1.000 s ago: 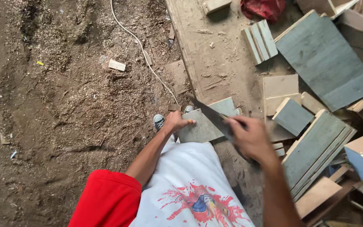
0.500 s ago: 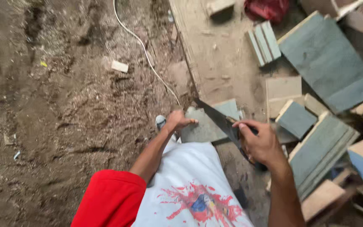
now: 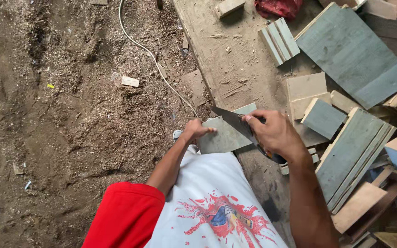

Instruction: The person uses a hand saw to cut a small rectangular piece of wood placed on a wooden workbench. They hold the wood steady with the left hand and saw with the right hand, completing the cut and separating the piece.

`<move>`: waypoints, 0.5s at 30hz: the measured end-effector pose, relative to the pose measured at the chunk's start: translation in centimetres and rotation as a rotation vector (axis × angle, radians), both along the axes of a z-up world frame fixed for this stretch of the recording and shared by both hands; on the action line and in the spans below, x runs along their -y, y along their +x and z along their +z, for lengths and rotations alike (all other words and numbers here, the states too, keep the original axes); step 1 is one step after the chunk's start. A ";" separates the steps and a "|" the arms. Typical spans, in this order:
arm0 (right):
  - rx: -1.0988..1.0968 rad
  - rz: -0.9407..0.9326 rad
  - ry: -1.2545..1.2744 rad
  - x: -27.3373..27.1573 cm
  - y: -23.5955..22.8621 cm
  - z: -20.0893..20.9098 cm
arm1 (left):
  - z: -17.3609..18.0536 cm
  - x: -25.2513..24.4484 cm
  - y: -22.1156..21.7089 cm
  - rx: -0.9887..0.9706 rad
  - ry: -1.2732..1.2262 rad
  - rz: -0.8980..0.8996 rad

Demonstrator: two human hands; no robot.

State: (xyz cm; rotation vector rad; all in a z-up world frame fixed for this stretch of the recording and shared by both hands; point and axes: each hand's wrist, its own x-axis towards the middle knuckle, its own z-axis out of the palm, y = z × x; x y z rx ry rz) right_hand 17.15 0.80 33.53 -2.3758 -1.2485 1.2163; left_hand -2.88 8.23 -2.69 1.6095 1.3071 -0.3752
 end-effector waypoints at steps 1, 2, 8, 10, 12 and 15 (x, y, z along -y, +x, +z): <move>0.013 0.075 0.155 0.4 -0.3 -0.1 | 0.2 -0.3 0.4 -0.008 -0.010 0.012; 0.027 0.150 0.309 0.8 -0.6 0.2 | 0.4 -0.6 0.7 -0.016 -0.019 0.025; -0.195 -0.256 -0.037 3.6 -0.5 6.3 | 1.6 -0.4 -0.4 -0.043 -0.010 0.029; -0.163 -0.295 -0.072 5.1 0.3 6.0 | 1.9 0.0 -0.1 -0.035 0.003 0.011; -0.142 -0.286 -0.115 4.7 0.9 2.5 | 2.1 -0.8 1.4 -0.011 0.027 -0.004; -0.019 -0.086 0.233 2.4 -1.3 -6.8 | 2.2 -0.4 0.4 0.005 0.043 0.020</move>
